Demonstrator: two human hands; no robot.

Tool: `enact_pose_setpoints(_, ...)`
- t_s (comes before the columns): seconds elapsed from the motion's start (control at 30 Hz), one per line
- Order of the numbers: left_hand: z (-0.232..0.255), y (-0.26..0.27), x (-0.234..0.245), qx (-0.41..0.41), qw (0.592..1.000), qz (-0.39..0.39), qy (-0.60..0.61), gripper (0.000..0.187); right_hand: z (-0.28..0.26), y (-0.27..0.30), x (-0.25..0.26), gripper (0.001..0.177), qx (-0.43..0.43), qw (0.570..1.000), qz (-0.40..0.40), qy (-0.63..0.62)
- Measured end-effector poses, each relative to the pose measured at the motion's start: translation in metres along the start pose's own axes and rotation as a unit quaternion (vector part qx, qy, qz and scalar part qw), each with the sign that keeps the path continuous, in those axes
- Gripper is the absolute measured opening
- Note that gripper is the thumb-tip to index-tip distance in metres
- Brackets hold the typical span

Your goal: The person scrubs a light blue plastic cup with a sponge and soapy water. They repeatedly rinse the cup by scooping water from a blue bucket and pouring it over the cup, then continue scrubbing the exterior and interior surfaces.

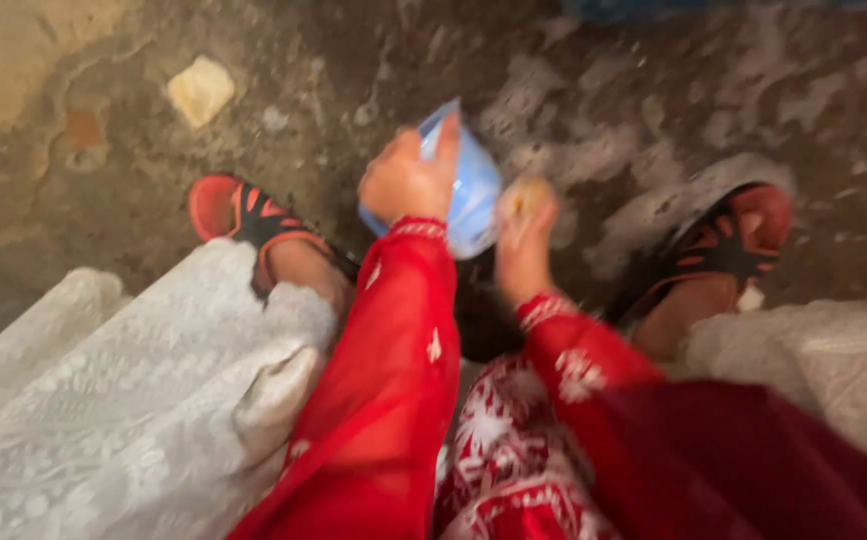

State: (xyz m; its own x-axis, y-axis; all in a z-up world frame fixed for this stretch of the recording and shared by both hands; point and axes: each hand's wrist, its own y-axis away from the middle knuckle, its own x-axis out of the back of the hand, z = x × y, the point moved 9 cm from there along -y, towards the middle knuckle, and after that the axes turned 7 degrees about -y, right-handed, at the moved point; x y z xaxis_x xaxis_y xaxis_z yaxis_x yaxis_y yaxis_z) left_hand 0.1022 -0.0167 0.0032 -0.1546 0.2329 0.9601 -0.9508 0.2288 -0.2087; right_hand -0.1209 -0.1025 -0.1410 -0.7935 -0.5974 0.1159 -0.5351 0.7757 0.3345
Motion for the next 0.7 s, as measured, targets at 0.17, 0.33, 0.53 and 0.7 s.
enact_pose_setpoints(0.17,0.012,-0.003,0.014,-0.056,0.996,0.042,0.050,0.057,0.016,-0.038,0.008,0.052,-0.039,0.999,0.002,0.029)
enact_pose_setpoints(0.33,0.006,0.002,0.017,-0.044,0.998,0.036,0.040,0.058,-0.022,0.039,-0.019,0.067,0.041,0.999,0.023,-0.013)
enact_pose_setpoints(0.53,0.014,-0.002,0.017,-0.053,0.997,0.036,0.044,0.058,0.030,-0.019,0.001,0.036,-0.049,0.985,0.049,-0.158)
enact_pose_setpoints(0.7,0.007,-0.006,0.011,-0.046,0.998,0.019,0.042,0.059,-0.008,0.025,-0.016,0.061,0.051,0.997,0.052,-0.013)
